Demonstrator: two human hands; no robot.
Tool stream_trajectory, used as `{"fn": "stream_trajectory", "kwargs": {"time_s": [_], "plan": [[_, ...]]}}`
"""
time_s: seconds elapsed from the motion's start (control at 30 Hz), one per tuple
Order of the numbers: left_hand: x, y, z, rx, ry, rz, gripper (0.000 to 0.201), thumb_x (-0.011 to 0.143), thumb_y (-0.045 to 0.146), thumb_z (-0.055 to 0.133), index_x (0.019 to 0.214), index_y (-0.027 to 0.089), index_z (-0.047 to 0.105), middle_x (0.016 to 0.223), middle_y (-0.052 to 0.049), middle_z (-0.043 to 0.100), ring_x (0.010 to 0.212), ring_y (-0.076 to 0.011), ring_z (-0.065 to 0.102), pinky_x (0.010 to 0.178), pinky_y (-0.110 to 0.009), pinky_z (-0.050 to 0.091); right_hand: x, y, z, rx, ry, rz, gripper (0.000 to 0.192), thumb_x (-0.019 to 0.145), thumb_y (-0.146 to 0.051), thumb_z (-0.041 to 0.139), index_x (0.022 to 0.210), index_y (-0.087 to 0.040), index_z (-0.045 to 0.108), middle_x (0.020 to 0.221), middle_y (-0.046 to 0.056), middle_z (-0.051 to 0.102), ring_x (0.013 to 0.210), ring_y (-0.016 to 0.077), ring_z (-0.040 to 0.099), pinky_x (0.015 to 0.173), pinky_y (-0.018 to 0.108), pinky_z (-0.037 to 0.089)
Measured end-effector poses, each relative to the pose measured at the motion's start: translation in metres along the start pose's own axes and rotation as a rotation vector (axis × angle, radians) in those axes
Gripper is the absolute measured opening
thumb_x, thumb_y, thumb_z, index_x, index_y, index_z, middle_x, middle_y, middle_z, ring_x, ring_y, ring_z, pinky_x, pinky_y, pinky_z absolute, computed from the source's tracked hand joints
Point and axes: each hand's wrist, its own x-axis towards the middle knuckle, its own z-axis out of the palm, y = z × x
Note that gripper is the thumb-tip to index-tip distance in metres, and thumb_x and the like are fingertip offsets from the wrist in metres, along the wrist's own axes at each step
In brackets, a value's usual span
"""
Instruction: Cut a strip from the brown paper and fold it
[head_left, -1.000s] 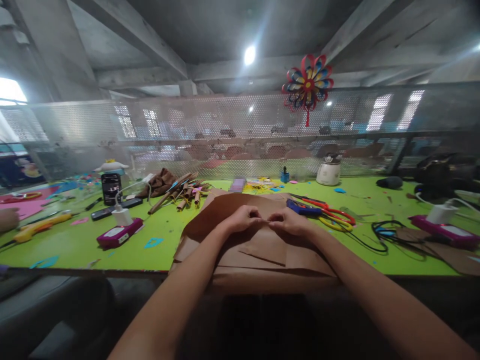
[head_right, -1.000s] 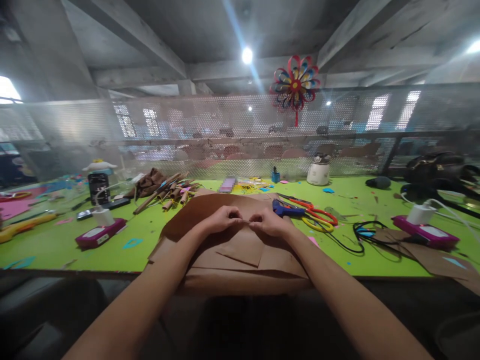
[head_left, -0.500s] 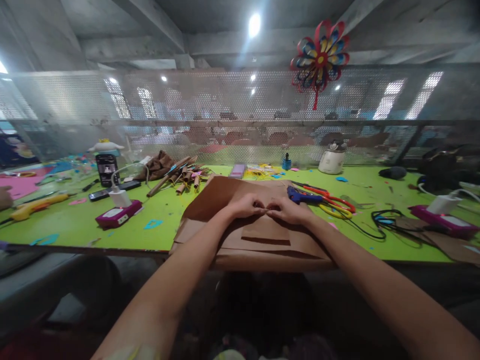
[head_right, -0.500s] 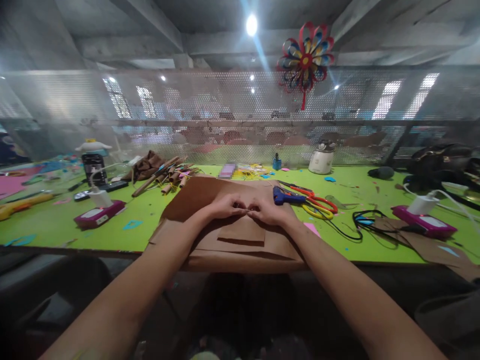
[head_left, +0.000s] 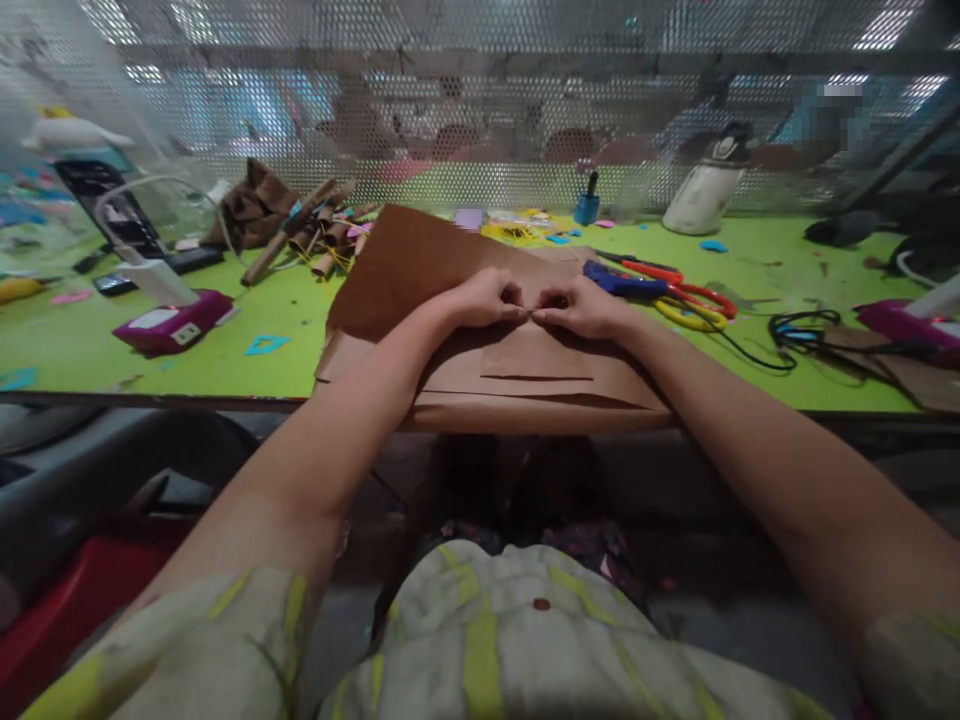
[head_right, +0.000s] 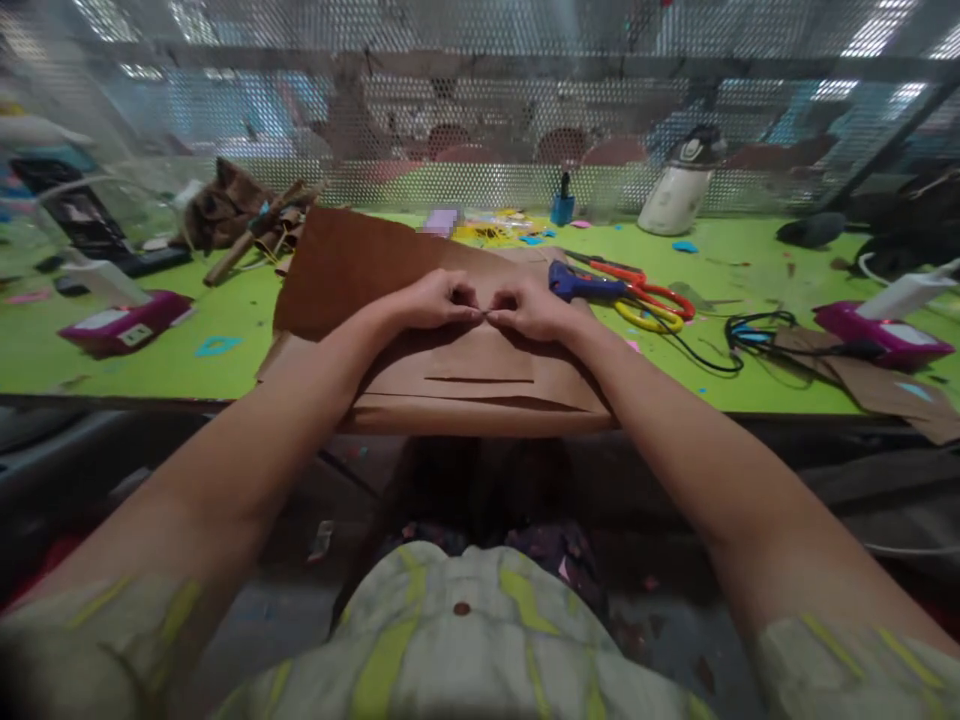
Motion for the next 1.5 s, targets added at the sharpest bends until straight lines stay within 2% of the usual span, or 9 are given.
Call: {"fn": "stream_trajectory", "kwargs": {"time_s": [0.3, 0.43, 0.57, 0.67, 0.77, 0.87, 1.07, 1.27, 1.5], "plan": [[-0.003, 0.002, -0.004, 0.011, -0.096, 0.017, 0.025, 0.076, 0.03, 0.062, 0.087, 0.008, 0.067, 0.07, 0.0, 0.055, 0.071, -0.012, 0.049, 0.072, -0.026, 0.036, 0.002, 0.003, 0.004, -0.004, -0.01, -0.046, 0.034, 0.079, -0.044, 0.059, 0.09, -0.014, 0.069, 0.071, 0.002, 0.061, 0.067, 0.0137, 0.053, 0.066, 0.027, 0.042], [0.0, -0.005, 0.0, -0.009, -0.07, 0.018, 0.023, 0.076, 0.029, 0.061, 0.086, 0.008, 0.065, 0.07, 0.0, 0.055, 0.068, -0.0102, 0.048, 0.07, -0.025, 0.036, 0.0, 0.001, 0.002, 0.054, -0.008, 0.024, 0.036, 0.079, -0.045, 0.059, 0.087, -0.011, 0.069, 0.071, 0.003, 0.062, 0.068, 0.0137, 0.053, 0.066, 0.028, 0.043], [0.003, -0.011, 0.005, -0.032, -0.056, 0.024, 0.02, 0.075, 0.027, 0.06, 0.079, 0.007, 0.063, 0.067, 0.001, 0.053, 0.066, -0.0089, 0.047, 0.067, -0.024, 0.036, -0.001, -0.002, 0.001, 0.037, 0.022, 0.108, 0.036, 0.077, -0.043, 0.062, 0.092, -0.012, 0.069, 0.071, 0.004, 0.063, 0.065, 0.0138, 0.053, 0.064, 0.028, 0.043], [0.001, -0.006, 0.004, 0.014, -0.044, 0.033, 0.019, 0.074, 0.028, 0.06, 0.079, 0.01, 0.064, 0.069, 0.0, 0.054, 0.068, -0.0104, 0.047, 0.067, -0.024, 0.036, -0.002, -0.004, 0.0, 0.032, 0.026, 0.15, 0.035, 0.074, -0.044, 0.065, 0.091, -0.014, 0.069, 0.072, 0.004, 0.064, 0.066, 0.0152, 0.055, 0.063, 0.028, 0.044], [-0.003, 0.001, -0.002, 0.058, -0.028, 0.036, 0.02, 0.074, 0.03, 0.06, 0.082, 0.012, 0.065, 0.076, -0.002, 0.058, 0.071, -0.0124, 0.049, 0.067, -0.025, 0.037, -0.002, -0.006, -0.001, 0.066, 0.014, 0.172, 0.031, 0.073, -0.046, 0.065, 0.08, -0.016, 0.068, 0.071, 0.005, 0.065, 0.066, 0.0167, 0.055, 0.062, 0.029, 0.044], [-0.005, 0.007, -0.007, 0.084, -0.056, 0.035, 0.024, 0.075, 0.03, 0.059, 0.089, 0.013, 0.067, 0.08, -0.004, 0.06, 0.073, -0.0134, 0.051, 0.068, -0.025, 0.037, -0.002, -0.005, -0.002, 0.07, -0.005, 0.143, 0.032, 0.074, -0.048, 0.063, 0.074, -0.016, 0.065, 0.069, 0.004, 0.064, 0.065, 0.0166, 0.055, 0.062, 0.028, 0.043], [-0.003, 0.005, -0.007, 0.08, -0.144, 0.025, 0.031, 0.076, 0.033, 0.058, 0.096, 0.012, 0.068, 0.079, -0.004, 0.062, 0.072, -0.0126, 0.051, 0.067, -0.024, 0.035, -0.002, -0.003, -0.001, 0.021, -0.028, 0.085, 0.034, 0.075, -0.051, 0.06, 0.076, -0.017, 0.065, 0.07, 0.003, 0.063, 0.068, 0.0167, 0.054, 0.064, 0.028, 0.041], [-0.005, 0.006, -0.008, 0.073, -0.155, 0.005, 0.031, 0.077, 0.035, 0.057, 0.093, 0.011, 0.068, 0.074, -0.003, 0.061, 0.07, -0.0126, 0.05, 0.066, -0.024, 0.034, -0.002, -0.004, -0.002, 0.003, -0.03, 0.077, 0.034, 0.076, -0.048, 0.058, 0.076, -0.015, 0.065, 0.07, 0.004, 0.063, 0.068, 0.0166, 0.054, 0.064, 0.029, 0.041], [-0.006, 0.009, -0.01, 0.095, -0.148, -0.003, 0.029, 0.077, 0.034, 0.058, 0.092, 0.011, 0.068, 0.08, -0.005, 0.063, 0.073, -0.014, 0.051, 0.069, -0.025, 0.035, -0.003, -0.002, -0.001, 0.003, -0.027, 0.08, 0.03, 0.077, -0.046, 0.058, 0.077, -0.017, 0.065, 0.072, 0.004, 0.064, 0.068, 0.0172, 0.055, 0.064, 0.029, 0.042]]}}
